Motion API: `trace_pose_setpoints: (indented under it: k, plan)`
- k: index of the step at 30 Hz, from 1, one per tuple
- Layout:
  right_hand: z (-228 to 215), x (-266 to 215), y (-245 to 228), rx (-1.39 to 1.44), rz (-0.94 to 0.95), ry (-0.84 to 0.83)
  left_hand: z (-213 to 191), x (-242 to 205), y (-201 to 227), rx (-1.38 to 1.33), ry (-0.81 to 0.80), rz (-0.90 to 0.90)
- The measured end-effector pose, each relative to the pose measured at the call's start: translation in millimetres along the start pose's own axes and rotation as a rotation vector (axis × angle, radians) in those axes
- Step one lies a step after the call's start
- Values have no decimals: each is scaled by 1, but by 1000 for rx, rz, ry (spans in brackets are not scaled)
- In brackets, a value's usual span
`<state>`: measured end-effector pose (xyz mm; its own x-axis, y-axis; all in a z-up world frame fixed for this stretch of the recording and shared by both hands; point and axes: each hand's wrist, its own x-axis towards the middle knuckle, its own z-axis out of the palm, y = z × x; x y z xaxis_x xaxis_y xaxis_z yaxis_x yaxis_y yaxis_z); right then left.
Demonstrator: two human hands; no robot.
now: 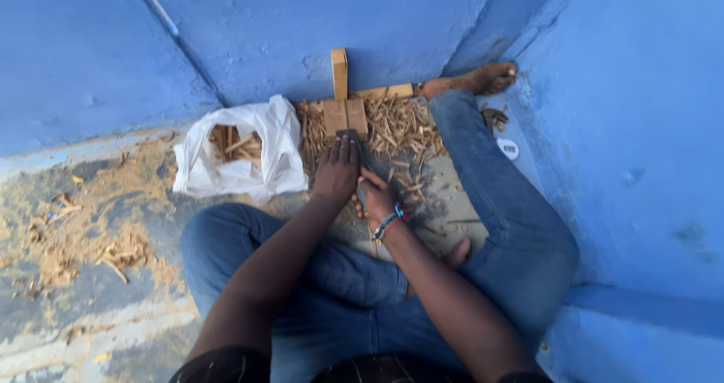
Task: The person is shaving a wooden stick with a metal tool. They repeatedly scrape the blade against the wood to produce thin shavings and then place the stick into a plastic bag.
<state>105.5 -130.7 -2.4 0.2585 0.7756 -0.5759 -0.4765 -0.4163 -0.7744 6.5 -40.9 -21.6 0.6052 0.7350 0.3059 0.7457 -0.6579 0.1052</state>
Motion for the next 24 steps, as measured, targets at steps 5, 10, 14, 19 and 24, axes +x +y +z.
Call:
trace_pose_setpoints:
  k: [5, 10, 14, 19, 24]
  plan:
    - [-1, 42, -12, -11, -9, -21, 15, 36, -14, 26, -88, -10]
    - [6, 97, -33, 12, 37, -35, 33, 84, -38, 106, -18, 30]
    - [-4, 91, -19, 30, -1, -64, 35, 66, -31, 55, 22, 8]
    - [4, 67, -9, 78, -253, -3, 10, 23, -23, -229, 239, -177]
    - [-4, 40, -16, 169, -347, 158, -7, 21, -27, -295, 202, -91]
